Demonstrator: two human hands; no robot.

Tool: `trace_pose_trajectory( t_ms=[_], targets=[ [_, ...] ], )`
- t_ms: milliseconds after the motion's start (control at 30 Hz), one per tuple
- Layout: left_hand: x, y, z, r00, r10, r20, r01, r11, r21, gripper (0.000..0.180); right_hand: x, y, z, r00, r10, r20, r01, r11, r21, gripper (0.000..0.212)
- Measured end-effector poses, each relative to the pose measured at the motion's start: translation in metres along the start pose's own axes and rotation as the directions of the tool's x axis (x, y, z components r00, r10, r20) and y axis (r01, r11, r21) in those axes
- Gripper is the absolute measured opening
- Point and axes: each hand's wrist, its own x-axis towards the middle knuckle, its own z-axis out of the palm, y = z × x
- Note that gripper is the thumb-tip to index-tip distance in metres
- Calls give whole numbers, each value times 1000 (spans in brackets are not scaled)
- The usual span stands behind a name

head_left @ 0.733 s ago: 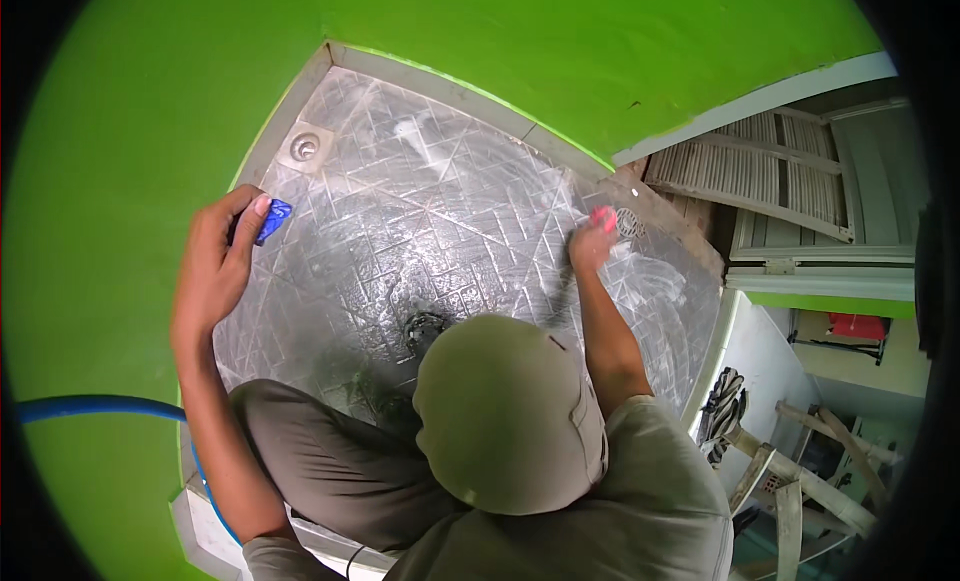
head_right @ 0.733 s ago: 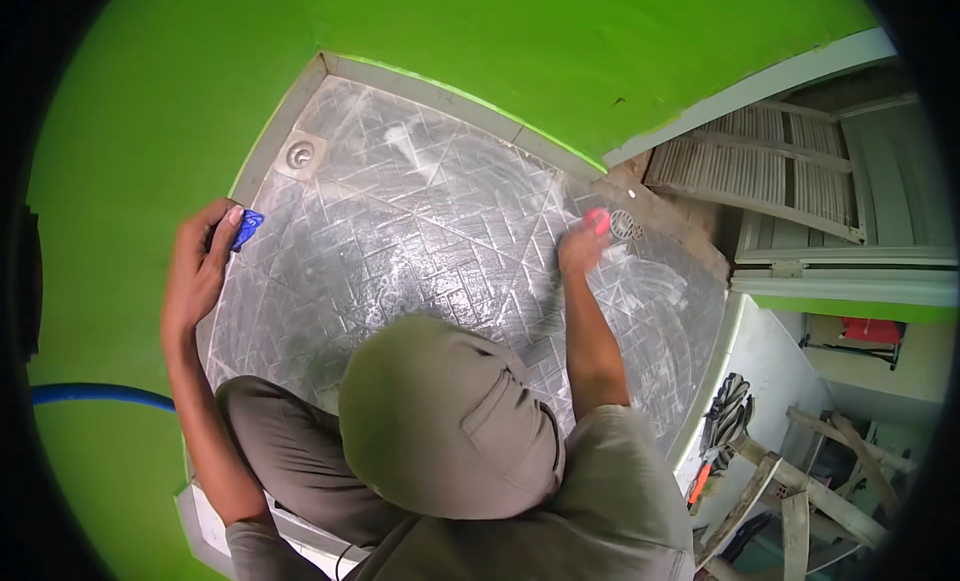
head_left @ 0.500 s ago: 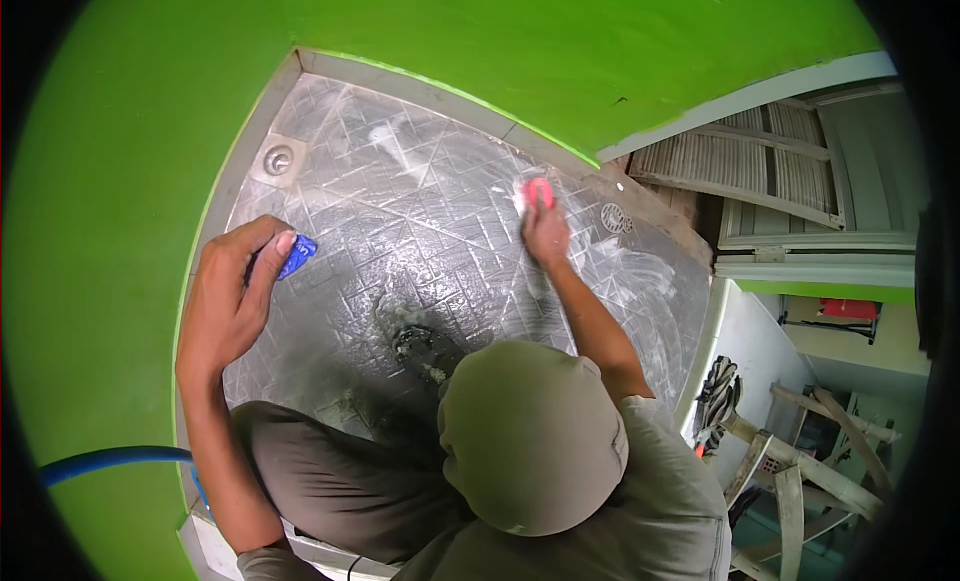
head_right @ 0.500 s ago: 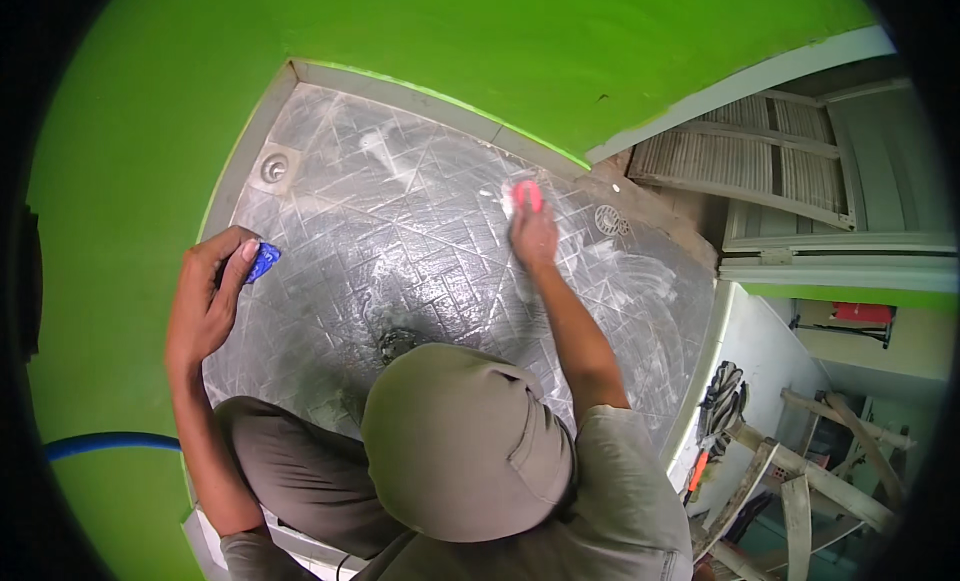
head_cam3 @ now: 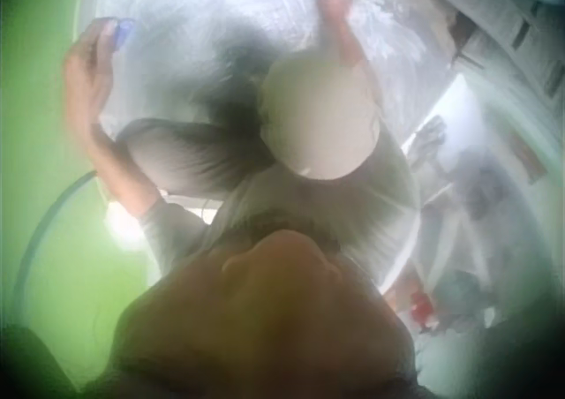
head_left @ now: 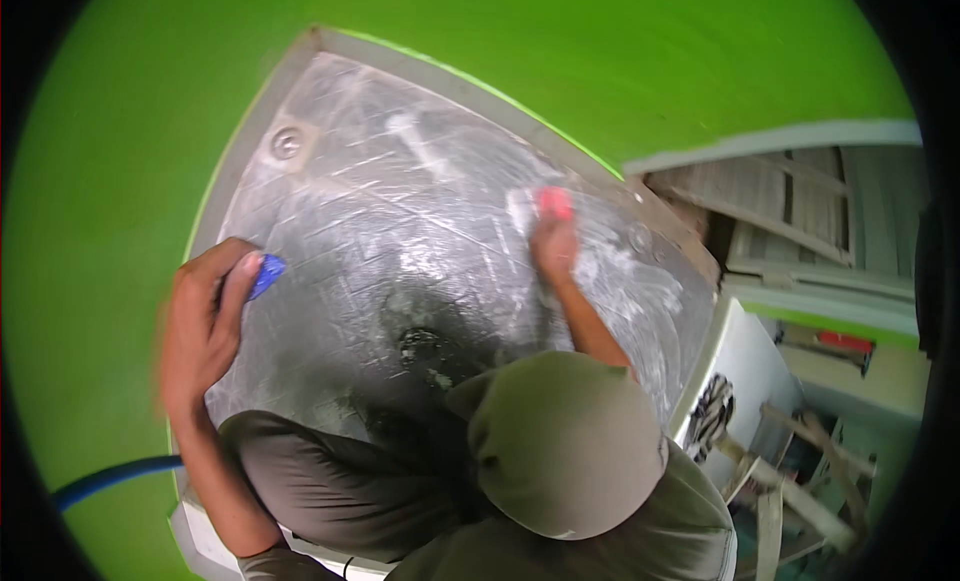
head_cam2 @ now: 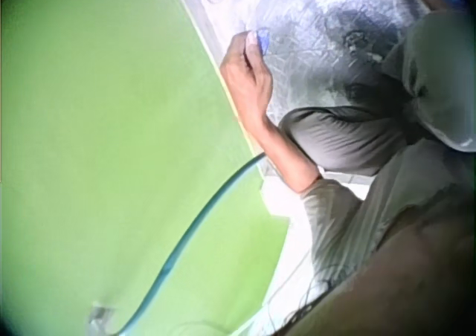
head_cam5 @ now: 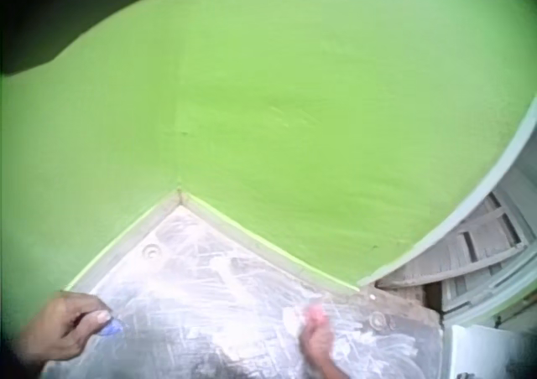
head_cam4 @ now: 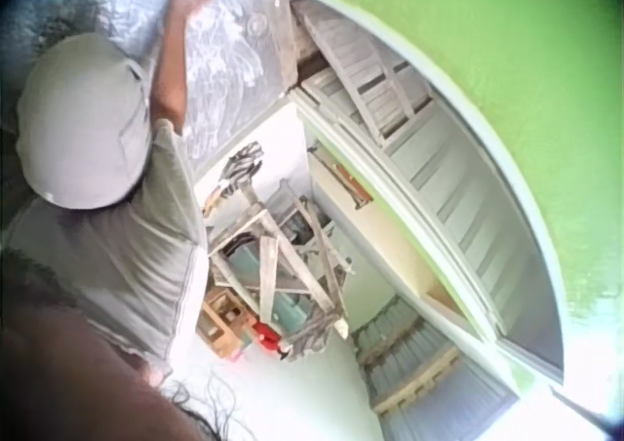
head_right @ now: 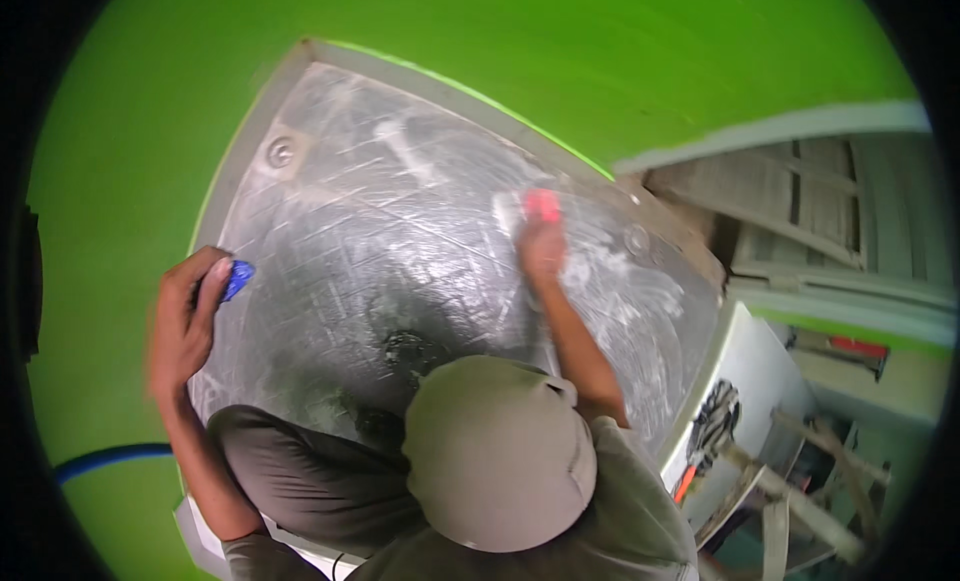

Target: The person scrubs a section of tiled floor using a pink abrasive pad, applying water and cleaning liquid.

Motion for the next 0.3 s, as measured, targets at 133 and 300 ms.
trace_pose_trajectory(
  t_ms=[133, 300],
  targets=[
    [-23, -15, -16, 997, -81, -6, 81, 994, 79, 23, 20, 28, -26, 881, 458, -119, -473, 857, -202, 50],
    [-29, -14, -15, 994, -98, 38, 97, 995, 31, 22, 63, 59, 59, 862, 257, -438, -464, 747, -476, 54]
  ],
)
